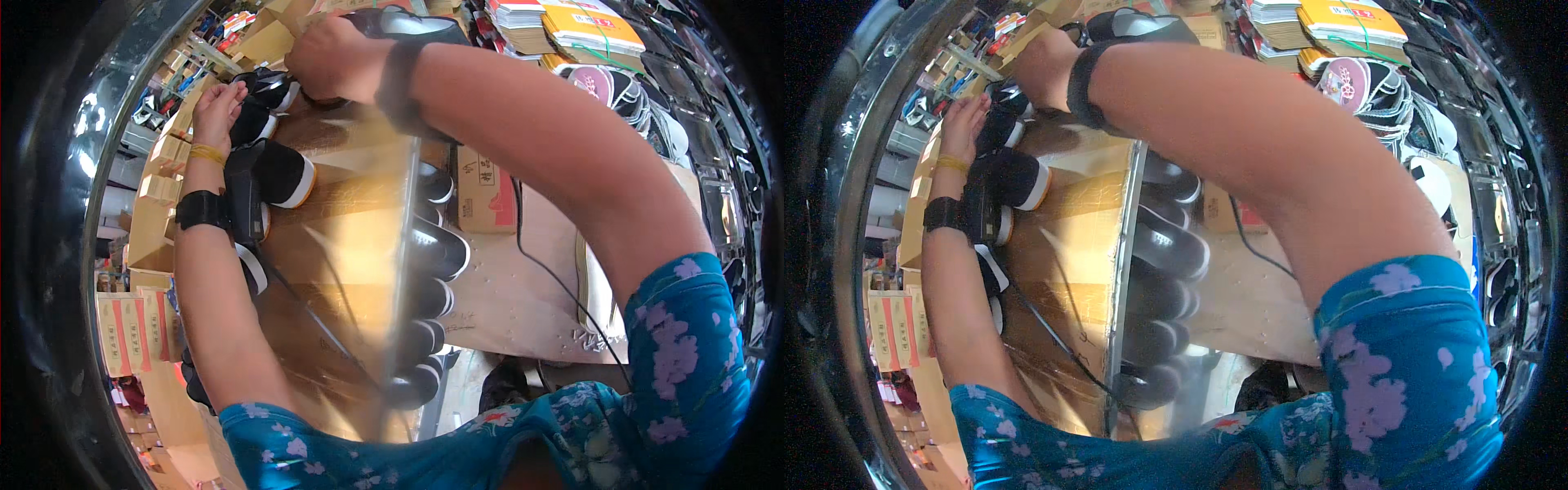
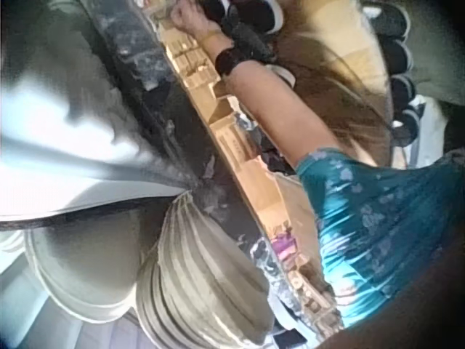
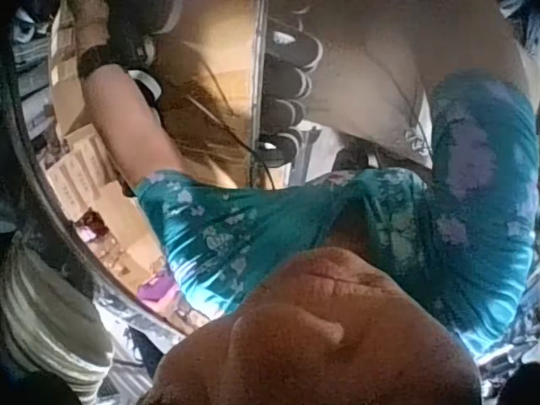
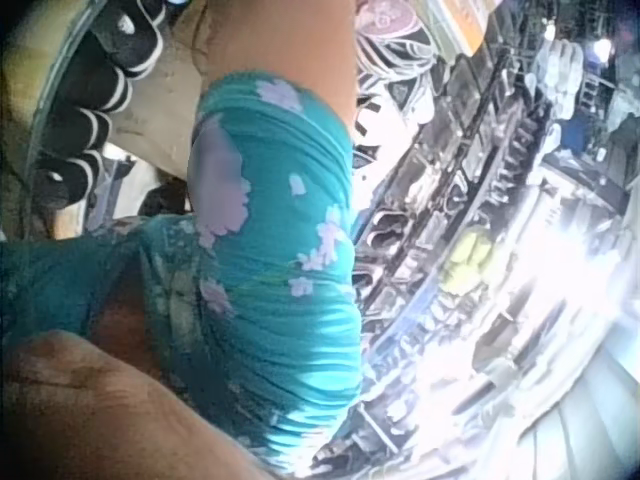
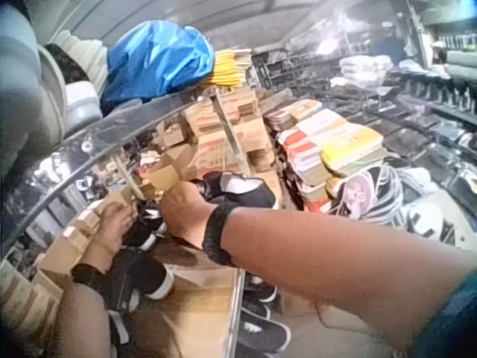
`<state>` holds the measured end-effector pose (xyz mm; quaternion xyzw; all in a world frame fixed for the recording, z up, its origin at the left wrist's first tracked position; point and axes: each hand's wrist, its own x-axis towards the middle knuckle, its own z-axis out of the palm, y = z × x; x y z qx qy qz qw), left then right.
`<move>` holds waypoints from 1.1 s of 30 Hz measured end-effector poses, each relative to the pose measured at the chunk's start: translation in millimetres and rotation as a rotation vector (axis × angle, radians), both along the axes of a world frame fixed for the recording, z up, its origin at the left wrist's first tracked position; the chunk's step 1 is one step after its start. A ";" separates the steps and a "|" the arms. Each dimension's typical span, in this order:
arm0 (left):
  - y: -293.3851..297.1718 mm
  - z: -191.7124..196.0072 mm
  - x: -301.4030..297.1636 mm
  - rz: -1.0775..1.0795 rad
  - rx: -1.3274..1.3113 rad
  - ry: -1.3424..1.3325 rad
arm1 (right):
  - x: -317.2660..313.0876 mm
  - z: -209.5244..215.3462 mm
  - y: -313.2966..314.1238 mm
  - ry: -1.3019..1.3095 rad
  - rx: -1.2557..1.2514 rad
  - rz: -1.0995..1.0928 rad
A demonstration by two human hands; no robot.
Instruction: Trimming excess material from the soles of shoes using scissors.
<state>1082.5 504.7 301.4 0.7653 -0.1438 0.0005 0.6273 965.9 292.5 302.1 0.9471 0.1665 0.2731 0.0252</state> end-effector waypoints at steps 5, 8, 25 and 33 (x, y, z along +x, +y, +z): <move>-3.1 -2.0 -3.9 -0.003 -0.014 0.010 | 17.6 -10.9 13.0 -0.062 0.053 -0.035; -3.4 -3.6 -6.5 -0.018 -0.041 0.026 | 18.5 -11.4 17.1 -0.045 0.102 -0.040; -8.1 13.8 -138.0 -0.134 1.183 -0.528 | -88.2 -14.9 -39.6 -0.145 0.391 0.169; -14.8 2.1 -128.5 0.351 1.288 -0.735 | -189.2 -40.9 -56.2 0.263 0.567 0.107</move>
